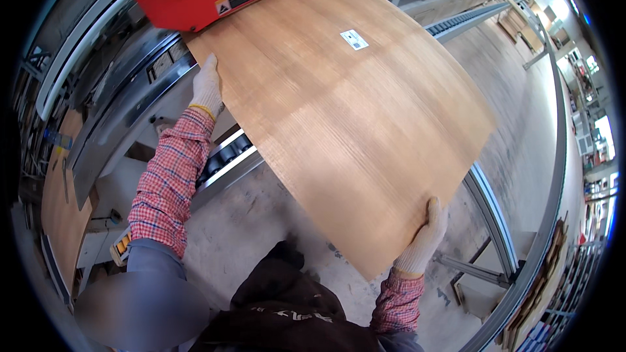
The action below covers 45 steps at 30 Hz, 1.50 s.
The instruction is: The person repeatedly picks up large wooden boards from a stack, carries them to a red industrial machine, and places them onto the machine's conveyor. The person then retrieves the boards and returns them to the stack, repeating this cycle multiple times.
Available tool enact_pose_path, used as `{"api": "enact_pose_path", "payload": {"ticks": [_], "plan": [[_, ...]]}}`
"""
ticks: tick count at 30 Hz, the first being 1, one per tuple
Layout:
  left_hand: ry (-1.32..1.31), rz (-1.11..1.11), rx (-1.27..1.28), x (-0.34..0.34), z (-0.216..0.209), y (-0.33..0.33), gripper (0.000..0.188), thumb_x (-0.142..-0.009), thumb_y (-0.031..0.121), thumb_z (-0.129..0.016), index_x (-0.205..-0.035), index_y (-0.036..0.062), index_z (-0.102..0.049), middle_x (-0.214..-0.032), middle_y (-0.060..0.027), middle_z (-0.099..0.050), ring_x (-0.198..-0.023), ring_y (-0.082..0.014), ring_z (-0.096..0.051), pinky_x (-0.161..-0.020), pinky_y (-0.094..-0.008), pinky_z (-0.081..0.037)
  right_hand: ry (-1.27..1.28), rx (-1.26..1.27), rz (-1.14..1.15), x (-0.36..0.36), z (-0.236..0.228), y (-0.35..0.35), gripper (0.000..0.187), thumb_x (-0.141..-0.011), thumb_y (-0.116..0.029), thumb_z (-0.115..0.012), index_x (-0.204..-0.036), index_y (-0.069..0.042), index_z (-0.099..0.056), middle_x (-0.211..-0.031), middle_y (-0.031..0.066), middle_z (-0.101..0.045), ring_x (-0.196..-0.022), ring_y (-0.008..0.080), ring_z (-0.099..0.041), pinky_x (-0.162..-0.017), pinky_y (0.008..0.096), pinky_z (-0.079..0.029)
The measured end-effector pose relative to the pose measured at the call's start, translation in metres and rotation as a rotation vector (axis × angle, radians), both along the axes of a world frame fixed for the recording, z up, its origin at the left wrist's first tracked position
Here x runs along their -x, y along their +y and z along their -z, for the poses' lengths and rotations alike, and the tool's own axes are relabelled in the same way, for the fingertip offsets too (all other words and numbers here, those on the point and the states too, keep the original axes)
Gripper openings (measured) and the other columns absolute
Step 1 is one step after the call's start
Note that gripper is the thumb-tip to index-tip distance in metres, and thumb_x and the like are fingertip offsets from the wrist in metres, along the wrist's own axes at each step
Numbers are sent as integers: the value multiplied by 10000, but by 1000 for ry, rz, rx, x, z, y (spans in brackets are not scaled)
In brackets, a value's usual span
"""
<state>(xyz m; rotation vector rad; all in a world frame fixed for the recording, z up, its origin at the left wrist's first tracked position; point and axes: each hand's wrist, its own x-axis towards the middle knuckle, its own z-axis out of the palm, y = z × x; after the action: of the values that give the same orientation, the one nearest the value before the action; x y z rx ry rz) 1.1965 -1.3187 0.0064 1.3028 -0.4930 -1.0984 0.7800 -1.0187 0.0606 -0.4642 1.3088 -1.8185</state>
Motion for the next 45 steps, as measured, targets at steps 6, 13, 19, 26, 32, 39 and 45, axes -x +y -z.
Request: {"api": "enact_pose_path", "payload": {"ticks": [6, 13, 19, 26, 32, 39, 45], "plan": [[-75, -64, -15, 86, -17, -49, 635, -1021, 482, -574, -1167, -131, -650, -991, -103, -681, -892, -205, -629, -785, -384, -515, 164, 27, -10, 80, 28, -31, 323, -1042, -163, -548, -1312, 10, -585, -1243, 70, -649, -1137, 152, -607, -986, 319, -492], [-472, 20, 73, 90, 49, -155, 580, -1001, 471, -609, -1190, -74, -663, -1033, -142, -723, -896, -248, -698, -756, -429, -575, 56, -49, 77, 36, -8, -52, 236, -1004, -181, -610, -1186, -31, -606, -1121, 57, -672, -1015, 169, -658, -874, 298, -546], [-805, 601, 217, 169, -41, -71, 351, -1008, 308, -535, -1081, 22, -724, -953, -164, -744, -787, -320, -729, -663, -488, -587, 126, -134, -42, 116, 25, -77, 333, -1036, -308, -587, -1268, -71, -616, -1160, 90, -672, -1026, 221, -668, -755, 448, -624], [-909, -110, 305, 43, -99, 251, 452, -985, 325, -651, -1315, 34, -544, -1294, -232, -610, -1224, -416, -582, -1035, -475, -471, -74, -93, -185, 122, 54, -97, 533, -1095, -359, -523, -1411, 56, -410, -1556, 257, -428, -1420, 392, -458, -1092, 550, -505], [-1009, -825, -447, -58, -39, 617, 514, -998, 341, -618, -1407, 42, -527, -1443, -209, -522, -1342, -401, -505, -1137, -461, -399, 0, -379, -840, -33, 130, -44, 406, -1030, -291, -608, -1359, -56, -562, -1415, 156, -555, -1234, 299, -579, -924, 458, -563], [-415, -1151, -1077, 11, 15, 919, 647, -974, 486, -575, -1428, 25, -555, -1405, -248, -607, -1313, -383, -584, -1105, -430, -443, 276, -372, -1667, -218, 137, 115, 340, -1013, -250, -620, -1309, -90, -570, -1046, 76, -647, -893, 236, -686, -656, 392, -607], [-418, -1191, -1274, -13, 53, 1073, 667, -959, 500, -591, -1416, 17, -558, -1378, -237, -633, -1284, -382, -607, -1092, -430, -452, 618, -431, -1889, -271, 161, 252, 353, -1029, -264, -601, -1255, 6, -575, -1052, 128, -668, -843, 221, -690, -625, 356, -611]]}}
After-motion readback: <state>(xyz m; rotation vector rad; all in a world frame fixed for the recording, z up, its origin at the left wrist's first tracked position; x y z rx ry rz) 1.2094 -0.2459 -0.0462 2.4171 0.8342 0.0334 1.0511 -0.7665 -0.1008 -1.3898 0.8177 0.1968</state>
